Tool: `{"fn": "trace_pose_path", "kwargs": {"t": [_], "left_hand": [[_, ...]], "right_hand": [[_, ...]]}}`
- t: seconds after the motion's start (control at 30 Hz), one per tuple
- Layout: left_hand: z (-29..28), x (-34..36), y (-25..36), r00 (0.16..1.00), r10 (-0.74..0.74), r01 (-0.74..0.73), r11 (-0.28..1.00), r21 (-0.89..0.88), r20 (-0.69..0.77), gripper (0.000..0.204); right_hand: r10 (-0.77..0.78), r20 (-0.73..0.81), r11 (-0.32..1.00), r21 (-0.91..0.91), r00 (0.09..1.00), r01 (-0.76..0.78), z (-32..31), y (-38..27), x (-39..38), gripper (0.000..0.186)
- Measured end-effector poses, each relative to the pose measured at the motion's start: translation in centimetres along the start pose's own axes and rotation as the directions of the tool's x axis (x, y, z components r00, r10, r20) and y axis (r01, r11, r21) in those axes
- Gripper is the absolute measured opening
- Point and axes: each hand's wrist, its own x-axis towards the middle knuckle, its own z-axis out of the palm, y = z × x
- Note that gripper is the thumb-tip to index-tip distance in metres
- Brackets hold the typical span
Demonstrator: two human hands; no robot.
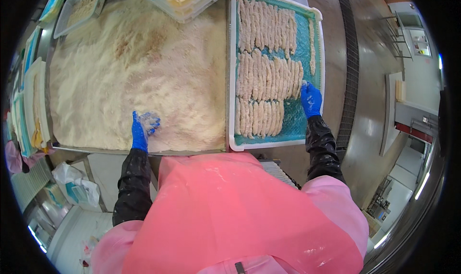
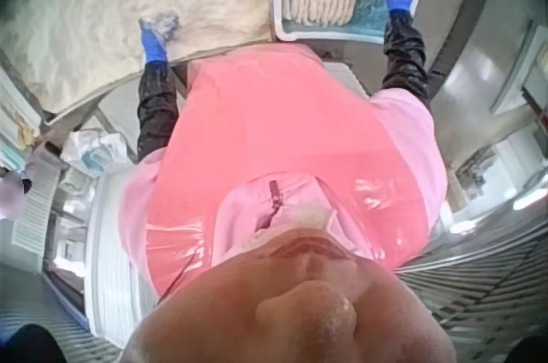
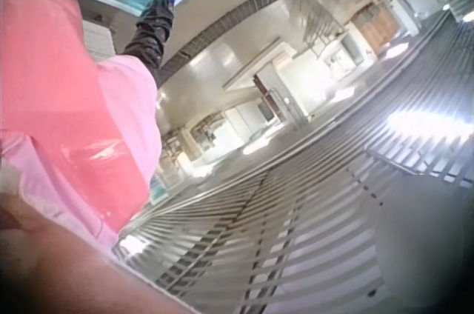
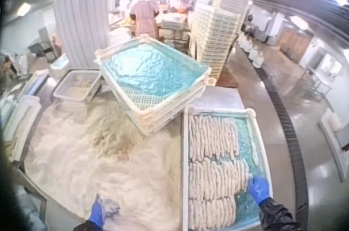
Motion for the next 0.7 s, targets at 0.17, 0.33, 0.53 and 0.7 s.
{"fn": "trace_pose_path", "kwargs": {"t": [0.17, 0.33, 0.53, 0.7], "left_hand": [[1.1, 0.2, 0.4, 0.998, 0.005, -0.005, 1.000, -0.003, -0.067, 0.076], [1.7, 0.0, 1.0, 0.995, -0.002, 0.003, 1.000, 0.002, -0.099, 0.075], [0.6, 0.2, 0.5, 0.999, 0.003, -0.004, 1.000, -0.006, -0.044, 0.071], [-2.7, 2.6, -0.8, 0.969, -0.004, 0.019, 0.998, -0.058, 0.246, 0.061]], "right_hand": [[-0.084, -0.305, 0.869, 0.444, 0.949, 0.220, 3.4, 3.6, 5.0, 0.029], [-0.074, -0.177, 0.852, 0.500, 0.981, 0.154, 2.8, 2.1, 8.0, 0.028], [0.140, 0.056, 0.663, 0.736, 0.989, -0.136, 2.1, 2.2, 5.7, 0.029], [0.021, -0.360, 0.709, 0.663, 0.933, 0.240, 2.9, 1.9, 1.6, 0.016]]}}
